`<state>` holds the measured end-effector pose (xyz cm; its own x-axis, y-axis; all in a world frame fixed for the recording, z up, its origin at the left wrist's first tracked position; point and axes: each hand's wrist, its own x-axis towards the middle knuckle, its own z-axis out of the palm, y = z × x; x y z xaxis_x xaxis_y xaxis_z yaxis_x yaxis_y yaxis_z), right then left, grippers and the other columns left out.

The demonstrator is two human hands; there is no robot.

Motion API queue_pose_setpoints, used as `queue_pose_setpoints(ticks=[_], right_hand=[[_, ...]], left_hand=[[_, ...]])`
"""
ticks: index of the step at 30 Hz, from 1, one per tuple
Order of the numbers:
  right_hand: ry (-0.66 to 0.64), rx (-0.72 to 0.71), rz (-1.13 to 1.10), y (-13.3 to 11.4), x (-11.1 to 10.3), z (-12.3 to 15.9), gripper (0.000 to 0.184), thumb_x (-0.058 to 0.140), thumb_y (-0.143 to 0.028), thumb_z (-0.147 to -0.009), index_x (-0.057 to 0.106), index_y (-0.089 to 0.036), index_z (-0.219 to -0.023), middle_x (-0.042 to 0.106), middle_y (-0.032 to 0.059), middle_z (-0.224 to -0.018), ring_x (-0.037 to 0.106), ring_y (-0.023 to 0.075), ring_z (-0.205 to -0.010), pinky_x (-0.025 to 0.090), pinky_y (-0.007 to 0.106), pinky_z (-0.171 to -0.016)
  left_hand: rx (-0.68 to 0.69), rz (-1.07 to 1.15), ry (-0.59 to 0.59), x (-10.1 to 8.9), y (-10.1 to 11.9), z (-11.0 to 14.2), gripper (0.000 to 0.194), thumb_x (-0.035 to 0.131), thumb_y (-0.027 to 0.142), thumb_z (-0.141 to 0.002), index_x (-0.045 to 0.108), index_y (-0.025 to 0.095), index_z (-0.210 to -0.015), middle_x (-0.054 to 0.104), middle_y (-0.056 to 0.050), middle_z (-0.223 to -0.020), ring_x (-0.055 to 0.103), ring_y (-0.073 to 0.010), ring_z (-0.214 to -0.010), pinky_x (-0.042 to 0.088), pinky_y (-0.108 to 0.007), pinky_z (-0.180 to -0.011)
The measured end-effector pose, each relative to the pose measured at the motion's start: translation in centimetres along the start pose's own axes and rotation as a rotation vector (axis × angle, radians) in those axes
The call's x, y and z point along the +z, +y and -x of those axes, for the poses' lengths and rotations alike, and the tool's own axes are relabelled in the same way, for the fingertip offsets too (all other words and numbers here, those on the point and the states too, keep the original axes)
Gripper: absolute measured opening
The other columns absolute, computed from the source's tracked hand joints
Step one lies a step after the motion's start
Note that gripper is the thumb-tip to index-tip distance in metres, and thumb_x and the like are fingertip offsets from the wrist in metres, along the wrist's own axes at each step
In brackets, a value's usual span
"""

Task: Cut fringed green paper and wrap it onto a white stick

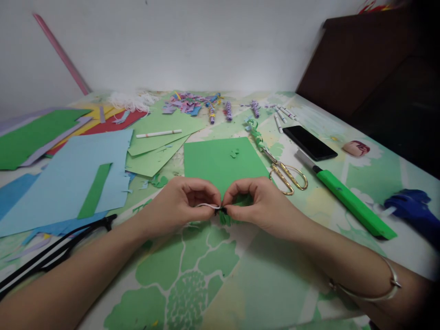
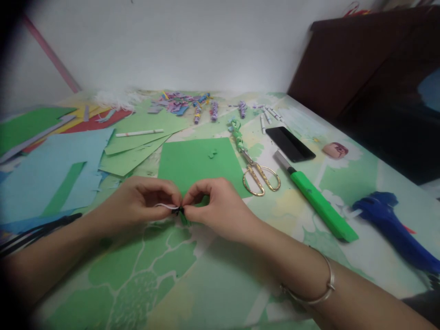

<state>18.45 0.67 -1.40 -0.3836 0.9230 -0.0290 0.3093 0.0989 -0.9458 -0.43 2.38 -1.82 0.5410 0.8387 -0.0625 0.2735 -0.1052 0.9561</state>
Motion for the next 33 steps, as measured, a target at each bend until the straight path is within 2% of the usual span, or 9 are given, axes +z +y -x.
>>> queue_pose_setpoints(ticks=[9,17,26,33], right_hand=[[0.118,-0.094,0.108,0.0,0.4,0.1,0.013,0.060,-0.003,-0.065,0.062,-0.016,-0.068,0.063,-0.0019,-0.067,0.056,0.0111,-0.065,0.042,0.022,-0.062],[0.112,-0.130,0.092,0.1,0.5,0.0,0.016,0.058,-0.002,-0.065,0.060,-0.017,-0.070,0.062,-0.0010,-0.068,0.057,0.0117,-0.065,0.044,0.023,-0.062],[0.144,-0.111,0.090,0.2,0.5,0.1,0.016,0.058,-0.002,-0.065,0.060,-0.017,-0.070,0.063,-0.0001,-0.069,0.058,0.0124,-0.066,0.045,0.024,-0.062],[0.219,-0.145,0.116,0.1,0.6,0.1,0.013,0.058,-0.005,-0.068,0.059,-0.017,-0.071,0.064,-0.0003,-0.071,0.060,0.0125,-0.069,0.046,0.025,-0.065]], left_hand=[[0.006,0.006,0.137,0.8,-0.1,0.0,0.014,0.062,0.005,-0.064,0.066,0.018,-0.069,0.066,0.003,-0.069,0.062,-0.0098,-0.065,0.049,-0.017,-0.061],[0.076,-0.021,0.164,0.8,-0.4,0.1,0.018,0.060,0.003,-0.064,0.068,0.019,-0.069,0.069,0.002,-0.069,0.063,-0.0110,-0.067,0.049,-0.018,-0.062],[0.273,-0.357,0.271,1.1,0.1,0.5,0.018,0.059,0.005,-0.066,0.068,0.020,-0.070,0.070,0.002,-0.068,0.062,-0.0130,-0.062,0.048,-0.023,-0.063],[0.369,-0.515,0.436,1.8,0.2,1.1,0.016,0.061,0.007,-0.069,0.066,0.022,-0.071,0.070,0.006,-0.067,0.058,-0.0097,-0.055,0.047,-0.021,-0.062]])
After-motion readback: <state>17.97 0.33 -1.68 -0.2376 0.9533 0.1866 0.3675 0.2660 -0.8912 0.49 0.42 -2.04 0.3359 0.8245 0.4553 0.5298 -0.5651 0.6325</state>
